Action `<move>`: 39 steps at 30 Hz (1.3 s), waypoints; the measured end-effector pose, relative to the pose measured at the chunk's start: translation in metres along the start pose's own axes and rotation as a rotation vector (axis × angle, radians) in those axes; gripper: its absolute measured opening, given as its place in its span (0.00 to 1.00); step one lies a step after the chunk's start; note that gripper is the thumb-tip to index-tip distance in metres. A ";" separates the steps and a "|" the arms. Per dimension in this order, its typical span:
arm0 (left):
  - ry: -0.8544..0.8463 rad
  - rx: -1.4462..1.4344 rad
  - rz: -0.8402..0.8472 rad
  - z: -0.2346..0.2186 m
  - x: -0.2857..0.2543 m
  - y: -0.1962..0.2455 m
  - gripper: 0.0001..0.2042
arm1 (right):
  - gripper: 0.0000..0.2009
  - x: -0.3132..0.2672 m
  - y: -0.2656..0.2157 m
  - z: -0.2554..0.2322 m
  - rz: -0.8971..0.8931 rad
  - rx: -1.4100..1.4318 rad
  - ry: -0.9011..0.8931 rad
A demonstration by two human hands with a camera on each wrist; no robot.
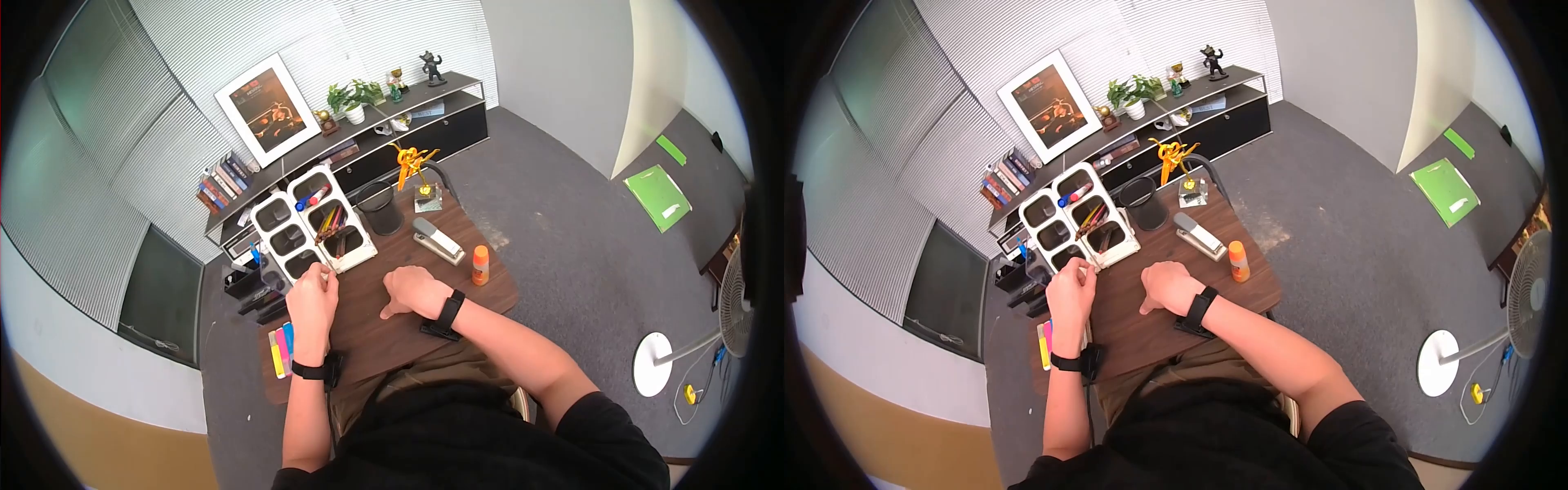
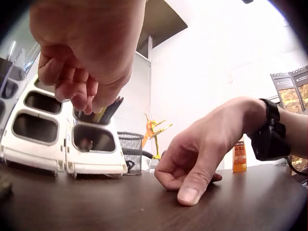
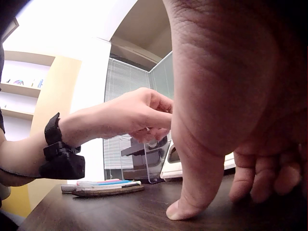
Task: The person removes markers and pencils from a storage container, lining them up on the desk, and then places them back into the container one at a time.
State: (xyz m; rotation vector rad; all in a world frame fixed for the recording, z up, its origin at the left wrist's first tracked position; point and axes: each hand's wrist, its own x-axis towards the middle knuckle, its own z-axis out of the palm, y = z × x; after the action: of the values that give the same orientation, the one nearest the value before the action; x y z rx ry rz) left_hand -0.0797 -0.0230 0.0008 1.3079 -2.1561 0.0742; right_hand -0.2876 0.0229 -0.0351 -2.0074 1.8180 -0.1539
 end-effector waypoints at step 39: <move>0.024 0.032 0.071 -0.034 -0.019 0.033 0.10 | 0.32 0.002 0.001 0.001 0.000 -0.016 -0.004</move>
State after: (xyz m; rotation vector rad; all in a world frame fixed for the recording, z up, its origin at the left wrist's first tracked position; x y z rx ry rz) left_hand -0.0846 0.0208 0.0272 1.2423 -2.1892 0.1524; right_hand -0.2882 0.0216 -0.0365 -2.0172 1.8224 -0.1349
